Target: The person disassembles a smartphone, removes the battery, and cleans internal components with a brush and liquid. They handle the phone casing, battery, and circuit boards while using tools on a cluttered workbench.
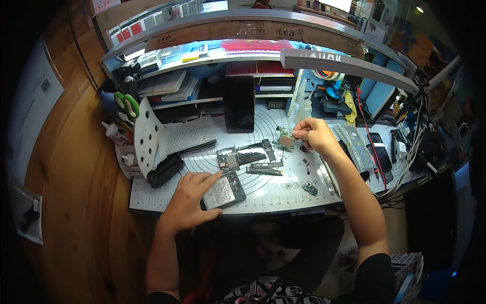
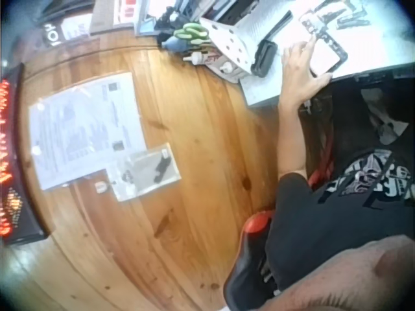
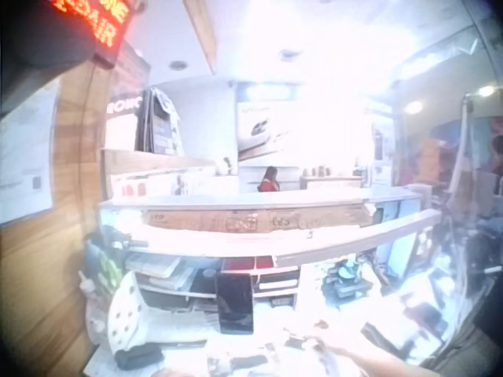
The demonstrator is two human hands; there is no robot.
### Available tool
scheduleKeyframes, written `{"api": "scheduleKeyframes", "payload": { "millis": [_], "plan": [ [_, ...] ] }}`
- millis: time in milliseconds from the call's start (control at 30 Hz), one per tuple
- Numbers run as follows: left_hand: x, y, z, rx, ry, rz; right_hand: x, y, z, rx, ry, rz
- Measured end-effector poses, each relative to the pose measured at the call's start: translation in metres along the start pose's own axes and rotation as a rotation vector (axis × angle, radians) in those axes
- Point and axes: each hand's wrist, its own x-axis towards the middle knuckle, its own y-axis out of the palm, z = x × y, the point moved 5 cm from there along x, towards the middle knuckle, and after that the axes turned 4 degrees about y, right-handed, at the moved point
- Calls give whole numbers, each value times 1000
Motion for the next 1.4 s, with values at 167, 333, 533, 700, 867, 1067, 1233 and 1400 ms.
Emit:
{"api": "scheduleKeyframes", "payload": {
  "millis": [167, 333, 533, 700, 867, 1067, 1233, 1400],
  "plan": [
    [-5, 0, 0, -10, -10, -30, 29, 8, -5, -132, -15, -54],
    [-8, 2, 1, -20, -34, -42, 13, 15, 9, -417, -323, -240],
    [-12, 4, -1, 3, -33, -60, 5, 21, 24, -601, -551, -437],
    [-11, 5, -2, 12, -29, -51, 8, 57, 43, -972, -878, -487],
    [-13, 3, 0, 8, -52, -46, 43, 89, 50, -1001, -559, -475],
    [-16, 4, 1, -30, -70, -65, 93, 94, 42, -1251, -515, -459],
    [-13, 6, 1, -8, -40, -97, 102, 92, 44, -1354, -379, -361],
    [-14, 7, 0, 11, 3, -130, 96, 96, 49, -1339, -361, -322]
  ]
}}
